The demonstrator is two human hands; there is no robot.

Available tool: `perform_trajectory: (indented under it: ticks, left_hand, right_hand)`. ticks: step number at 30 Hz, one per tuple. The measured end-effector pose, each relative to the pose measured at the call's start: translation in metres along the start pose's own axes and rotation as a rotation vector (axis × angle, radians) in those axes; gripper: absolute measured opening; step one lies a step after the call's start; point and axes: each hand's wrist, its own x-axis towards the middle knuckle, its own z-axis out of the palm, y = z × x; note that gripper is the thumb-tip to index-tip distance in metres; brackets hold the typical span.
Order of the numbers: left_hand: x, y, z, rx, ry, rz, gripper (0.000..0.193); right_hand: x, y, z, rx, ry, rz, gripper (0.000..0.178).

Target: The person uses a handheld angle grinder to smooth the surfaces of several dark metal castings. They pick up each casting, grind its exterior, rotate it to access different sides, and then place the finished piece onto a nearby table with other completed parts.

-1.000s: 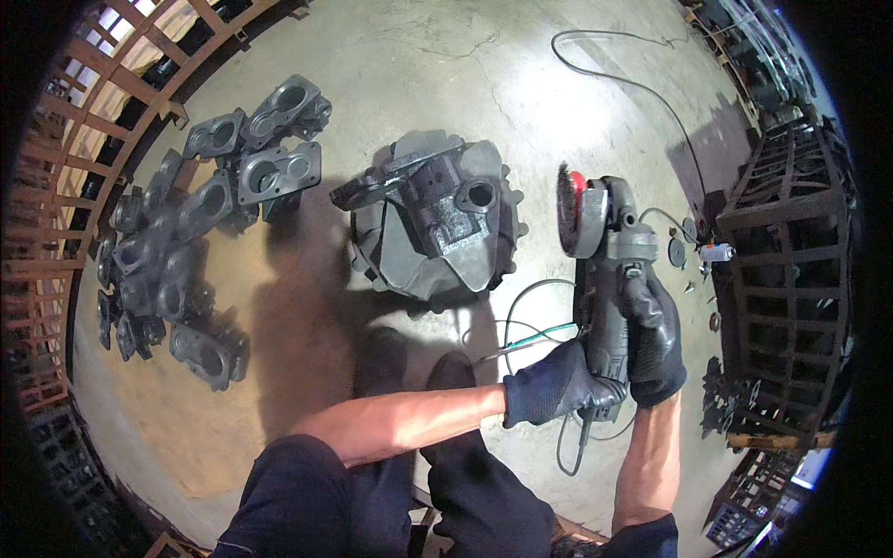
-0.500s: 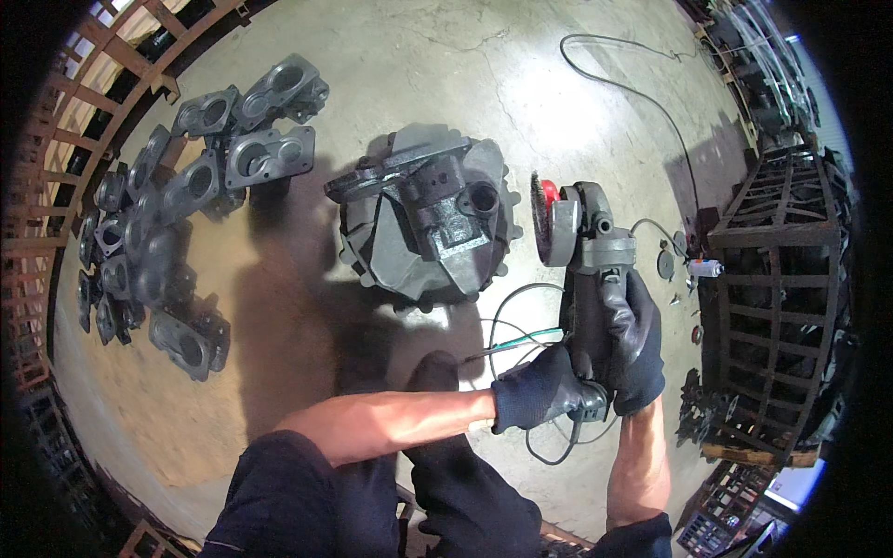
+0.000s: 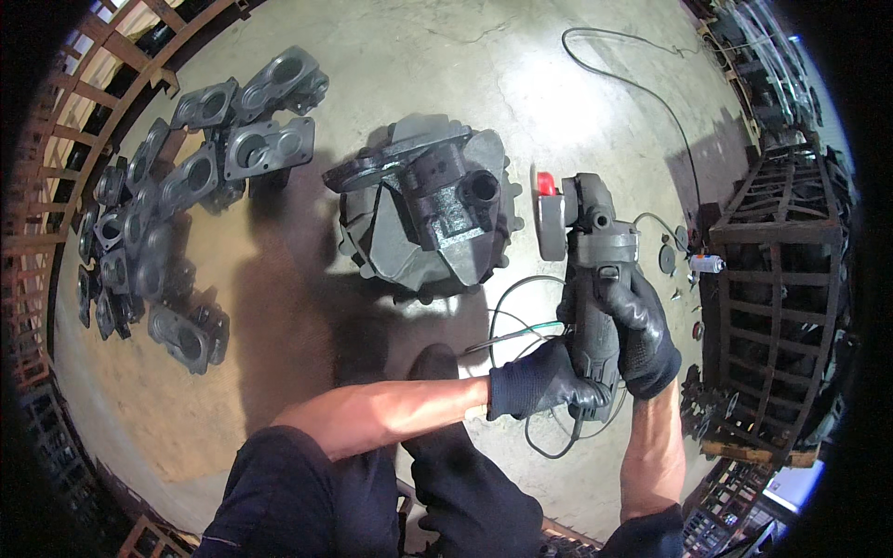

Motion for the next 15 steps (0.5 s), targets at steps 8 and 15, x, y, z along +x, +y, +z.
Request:
perform_trajectory:
  ticks: [8, 15]
  left_hand:
    - [0.016, -0.005, 0.0, 0.175, 0.051, 0.003, 0.019]
    - [0.028, -0.018, -0.012, 0.169, 0.12, 0.016, 0.035]
  right_hand:
    - [0.012, -0.027, 0.015, -0.776, 0.158, -0.021, 0.052]
    - [0.036, -0.023, 0.021, -0.998, 0.103, -0.163, 0.055]
